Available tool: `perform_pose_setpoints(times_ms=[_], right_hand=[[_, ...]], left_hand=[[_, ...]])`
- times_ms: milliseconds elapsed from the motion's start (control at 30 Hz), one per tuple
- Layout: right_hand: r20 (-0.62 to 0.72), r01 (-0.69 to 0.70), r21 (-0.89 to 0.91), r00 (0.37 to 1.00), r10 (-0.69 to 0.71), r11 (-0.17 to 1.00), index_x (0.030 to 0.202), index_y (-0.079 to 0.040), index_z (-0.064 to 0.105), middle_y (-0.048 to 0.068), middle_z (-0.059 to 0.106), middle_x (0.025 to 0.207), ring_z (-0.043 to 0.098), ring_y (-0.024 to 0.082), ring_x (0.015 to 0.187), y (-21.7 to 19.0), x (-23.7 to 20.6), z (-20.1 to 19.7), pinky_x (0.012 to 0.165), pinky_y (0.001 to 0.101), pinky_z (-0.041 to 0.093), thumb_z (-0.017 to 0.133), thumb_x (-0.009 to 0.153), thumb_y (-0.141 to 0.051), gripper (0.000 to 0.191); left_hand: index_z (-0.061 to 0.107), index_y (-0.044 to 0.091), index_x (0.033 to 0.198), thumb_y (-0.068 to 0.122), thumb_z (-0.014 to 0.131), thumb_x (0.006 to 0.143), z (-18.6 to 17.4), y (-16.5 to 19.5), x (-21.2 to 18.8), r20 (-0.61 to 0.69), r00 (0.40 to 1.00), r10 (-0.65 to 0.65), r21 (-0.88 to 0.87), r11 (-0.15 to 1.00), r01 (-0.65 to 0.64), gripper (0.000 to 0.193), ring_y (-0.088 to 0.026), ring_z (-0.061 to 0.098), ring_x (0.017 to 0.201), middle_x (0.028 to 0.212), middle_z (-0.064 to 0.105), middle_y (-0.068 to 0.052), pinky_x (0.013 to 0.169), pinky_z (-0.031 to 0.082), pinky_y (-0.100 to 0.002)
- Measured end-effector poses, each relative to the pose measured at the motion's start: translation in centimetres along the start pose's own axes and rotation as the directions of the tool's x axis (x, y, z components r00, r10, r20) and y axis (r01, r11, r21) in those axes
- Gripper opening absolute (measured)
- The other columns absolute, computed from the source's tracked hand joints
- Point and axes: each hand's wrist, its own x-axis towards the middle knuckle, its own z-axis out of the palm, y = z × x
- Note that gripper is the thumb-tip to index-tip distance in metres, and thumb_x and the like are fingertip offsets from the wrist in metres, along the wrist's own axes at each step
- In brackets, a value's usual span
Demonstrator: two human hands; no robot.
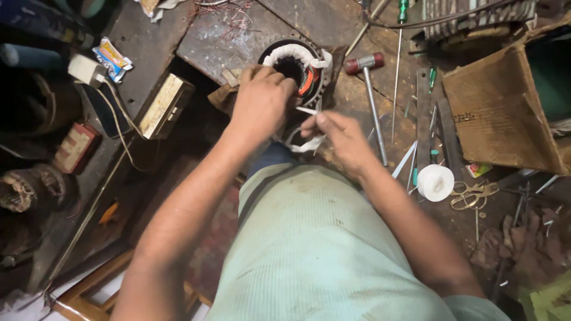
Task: The person wraps white insulating tape around the copper windings of a motor stator. They repeatedly pull tape from a roll, press it into the winding slots, and use a small hammer to compact the tape. The stator remains on the workbench throughout.
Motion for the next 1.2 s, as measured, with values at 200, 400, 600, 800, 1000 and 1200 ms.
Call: perform_pose_setpoints(times_ms=[200, 400, 600, 800, 1000, 1200], right_hand=[[-0.037, 0.106, -0.048, 0.993, -0.108, 0.993, 0.102, 0.003, 0.073, 0.008, 0.075, 0.092, 0.072, 0.016, 0.087, -3.7, 3.8, 0.2, 0.085, 0.0311, 0.057, 0.054, 0.108, -0.031, 0.040], [-0.088, 0.024, 0.011, 0.996, -0.023, 1.000, 0.099, 0.003, 0.073, 0.009, 0.074, 0.089, 0.071, 0.016, 0.084, -3.9, 6.1, 0.1, 0.083, 0.0309, 0.055, 0.054, 0.107, -0.033, 0.041], [-0.081, 0.101, -0.239, 0.989, -0.123, 0.966, 0.102, -0.001, 0.074, 0.004, 0.074, 0.097, 0.068, 0.015, 0.094, -1.2, 3.6, -1.0, 0.088, 0.0305, 0.053, 0.050, 0.109, -0.032, 0.040], [0.434, 0.400, -0.376, 0.873, -0.223, 0.836, 0.106, -0.006, 0.075, 0.006, 0.076, 0.098, 0.072, 0.021, 0.097, -0.8, -2.2, -0.9, 0.093, 0.0357, 0.053, 0.067, 0.098, -0.016, 0.015], [0.267, 0.267, -0.598, 0.955, -0.127, 0.756, 0.100, -0.005, 0.074, 0.008, 0.069, 0.088, 0.069, 0.023, 0.079, -2.2, -1.2, -0.5, 0.067, 0.0330, 0.052, 0.076, 0.083, -0.007, 0.017], [0.181, 0.487, -0.714, 0.823, -0.539, 0.503, 0.108, -0.008, 0.074, 0.010, 0.066, 0.100, 0.068, 0.027, 0.091, 1.4, 2.3, 0.5, 0.080, 0.0370, 0.055, 0.082, 0.080, -0.005, 0.029]], left_hand=[[0.065, 0.009, 0.093, 0.016, 0.066, 0.093, -0.1, 1.2, -0.9, -0.163, 0.985, 0.052, 0.134, 0.991, -0.030, 0.007, -0.029, 0.061, 0.096, 0.090, 0.063, -0.009, 0.096, 0.046, -0.045], [0.066, 0.008, 0.097, 0.017, 0.067, 0.094, 1.1, 0.6, -1.3, -0.219, 0.975, 0.029, 0.077, 0.997, -0.012, 0.010, -0.030, 0.062, 0.097, 0.091, 0.063, -0.009, 0.099, 0.045, -0.046], [0.065, -0.001, 0.125, 0.011, 0.072, 0.096, 0.8, 0.1, -3.7, -0.300, 0.951, -0.070, -0.219, 0.976, 0.003, 0.032, -0.034, 0.062, 0.119, 0.122, 0.068, -0.016, 0.101, 0.047, -0.045], [0.067, -0.001, 0.109, 0.011, 0.075, 0.079, -0.9, 0.4, -6.7, -0.256, 0.967, 0.003, -0.372, 0.923, -0.101, 0.033, -0.032, 0.066, 0.103, 0.108, 0.066, -0.014, 0.087, 0.055, -0.041], [0.069, -0.001, 0.107, 0.007, 0.071, 0.083, -2.2, -1.3, -5.4, -0.281, 0.957, 0.076, -0.399, 0.898, -0.188, 0.026, -0.027, 0.069, 0.100, 0.107, 0.068, -0.012, 0.083, 0.057, -0.036], [0.071, 0.001, 0.109, 0.010, 0.069, 0.083, -2.4, -1.8, -5.3, -0.186, 0.968, 0.171, -0.405, 0.884, -0.234, 0.027, -0.026, 0.068, 0.096, 0.105, 0.068, -0.010, 0.083, 0.057, -0.037]])
